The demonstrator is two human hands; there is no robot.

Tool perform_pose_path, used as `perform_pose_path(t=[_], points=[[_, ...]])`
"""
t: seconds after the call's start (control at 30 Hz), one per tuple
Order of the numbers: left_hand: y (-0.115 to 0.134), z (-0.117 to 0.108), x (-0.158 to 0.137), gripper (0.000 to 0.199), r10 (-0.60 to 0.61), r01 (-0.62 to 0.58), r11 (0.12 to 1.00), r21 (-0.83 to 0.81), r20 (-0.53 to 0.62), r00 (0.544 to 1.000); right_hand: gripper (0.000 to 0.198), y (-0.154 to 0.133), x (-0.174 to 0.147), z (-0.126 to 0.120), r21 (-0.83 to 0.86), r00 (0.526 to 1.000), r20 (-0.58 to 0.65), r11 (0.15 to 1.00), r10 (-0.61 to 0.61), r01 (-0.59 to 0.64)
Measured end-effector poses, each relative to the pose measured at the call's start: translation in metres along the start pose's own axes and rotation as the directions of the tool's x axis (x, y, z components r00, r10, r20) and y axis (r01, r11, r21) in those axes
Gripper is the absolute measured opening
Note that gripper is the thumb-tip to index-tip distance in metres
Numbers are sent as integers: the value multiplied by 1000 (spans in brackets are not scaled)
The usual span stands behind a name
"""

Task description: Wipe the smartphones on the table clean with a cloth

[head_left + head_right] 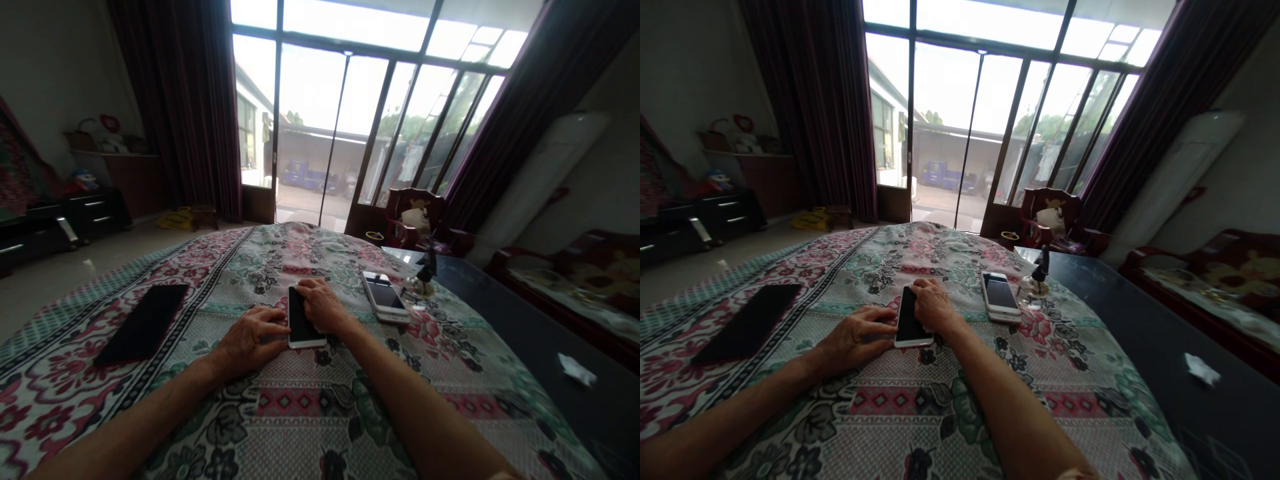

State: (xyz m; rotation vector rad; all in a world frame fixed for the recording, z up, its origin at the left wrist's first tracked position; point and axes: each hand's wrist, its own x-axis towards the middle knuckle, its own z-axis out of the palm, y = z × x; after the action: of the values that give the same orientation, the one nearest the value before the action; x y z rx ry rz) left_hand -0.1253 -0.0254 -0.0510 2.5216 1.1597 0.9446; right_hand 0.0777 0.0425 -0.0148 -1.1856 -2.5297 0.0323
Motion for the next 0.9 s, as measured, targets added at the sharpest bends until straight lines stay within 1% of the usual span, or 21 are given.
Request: perform_pose_path(t=[0.13, 0.27, 0.43, 0.53, 0.63, 0.7, 0.73, 0.83, 0.9], points=[[4, -4, 0, 20, 16, -16, 1000, 17, 16, 1000, 42, -3, -8, -2, 59, 997, 2, 995, -80, 80], [10, -4, 1, 21, 20, -21, 999, 48, 29, 999, 39, -8, -23, -3, 101, 994, -23, 989, -105, 107], [18, 5, 2, 25, -62, 67, 992, 105, -54, 997, 44, -16, -56, -8, 157, 993, -24, 980, -118, 120], [19, 10, 4, 26, -96, 101, 990, 94, -61, 994, 46, -22, -76, -13, 201, 991, -25, 970, -134, 136], [15, 13, 5, 37, -152, 158, 985, 76, -72, 986, 44, -27, -85, -17, 230, 985, -24, 958, -169, 170], [11, 14, 5, 41, -187, 193, 978, 76, -78, 979, 40, -28, -82, -18, 233, 984, -18, 957, -176, 175], [10, 13, 6, 38, -191, 197, 977, 77, -73, 979, 39, -27, -77, -17, 226, 985, -16, 959, -171, 171], [8, 9, 6, 25, -142, 144, 987, 76, -29, 989, 39, -19, -54, -14, 164, 990, 1, 977, -138, 136], [9, 6, 6, 23, -110, 110, 991, 75, -3, 994, 40, -10, -34, -10, 101, 996, 7, 991, -87, 85]])
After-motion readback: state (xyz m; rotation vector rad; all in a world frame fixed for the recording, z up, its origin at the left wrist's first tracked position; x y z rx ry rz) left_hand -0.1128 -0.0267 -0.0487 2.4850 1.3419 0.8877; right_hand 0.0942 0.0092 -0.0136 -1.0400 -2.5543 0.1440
